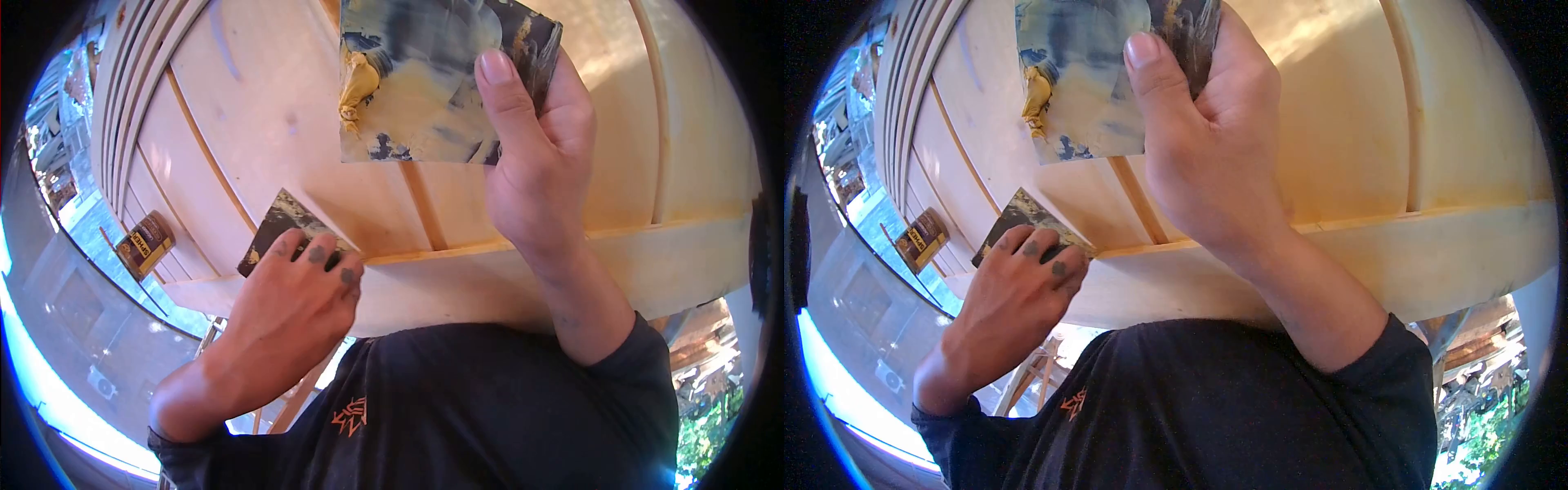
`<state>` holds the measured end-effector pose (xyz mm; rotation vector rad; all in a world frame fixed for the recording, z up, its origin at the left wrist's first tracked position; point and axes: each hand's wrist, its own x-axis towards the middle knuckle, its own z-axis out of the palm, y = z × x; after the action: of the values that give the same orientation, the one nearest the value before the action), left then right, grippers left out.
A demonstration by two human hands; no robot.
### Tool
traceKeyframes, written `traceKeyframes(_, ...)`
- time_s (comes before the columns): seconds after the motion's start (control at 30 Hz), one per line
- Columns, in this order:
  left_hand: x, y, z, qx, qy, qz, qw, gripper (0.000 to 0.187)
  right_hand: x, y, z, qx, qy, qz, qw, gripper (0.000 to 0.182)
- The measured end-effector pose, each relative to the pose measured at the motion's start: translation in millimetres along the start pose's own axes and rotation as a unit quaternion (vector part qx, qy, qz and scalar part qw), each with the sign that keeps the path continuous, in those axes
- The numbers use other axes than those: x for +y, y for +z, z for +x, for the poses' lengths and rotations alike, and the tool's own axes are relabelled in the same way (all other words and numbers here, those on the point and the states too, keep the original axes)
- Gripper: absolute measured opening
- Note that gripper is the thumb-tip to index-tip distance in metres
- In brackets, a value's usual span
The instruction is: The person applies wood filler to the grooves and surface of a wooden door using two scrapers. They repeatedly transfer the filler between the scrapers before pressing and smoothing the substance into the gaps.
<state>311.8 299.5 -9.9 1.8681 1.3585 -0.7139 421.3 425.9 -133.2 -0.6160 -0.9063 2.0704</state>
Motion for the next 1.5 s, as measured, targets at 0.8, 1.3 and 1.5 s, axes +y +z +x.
traceKeyframes(0.8, -27, 43, -61, 0.064, -0.169, -0.1, 0.978, 0.032, -3, 4, -9, -0.033, 0.022, -0.004, 0.999, 0.027)
traceKeyframes(1.3, 19, 57, -12, 0.609, -0.176, -0.244, 0.734, 0.03, -3, 6, -10, 0.016, 0.241, 0.072, 0.968, 0.028)
traceKeyframes(1.5, 27, 93, 36, 0.687, -0.139, -0.128, 0.702, 0.036, -11, 5, -9, -0.024, 0.308, 0.127, 0.943, 0.031)
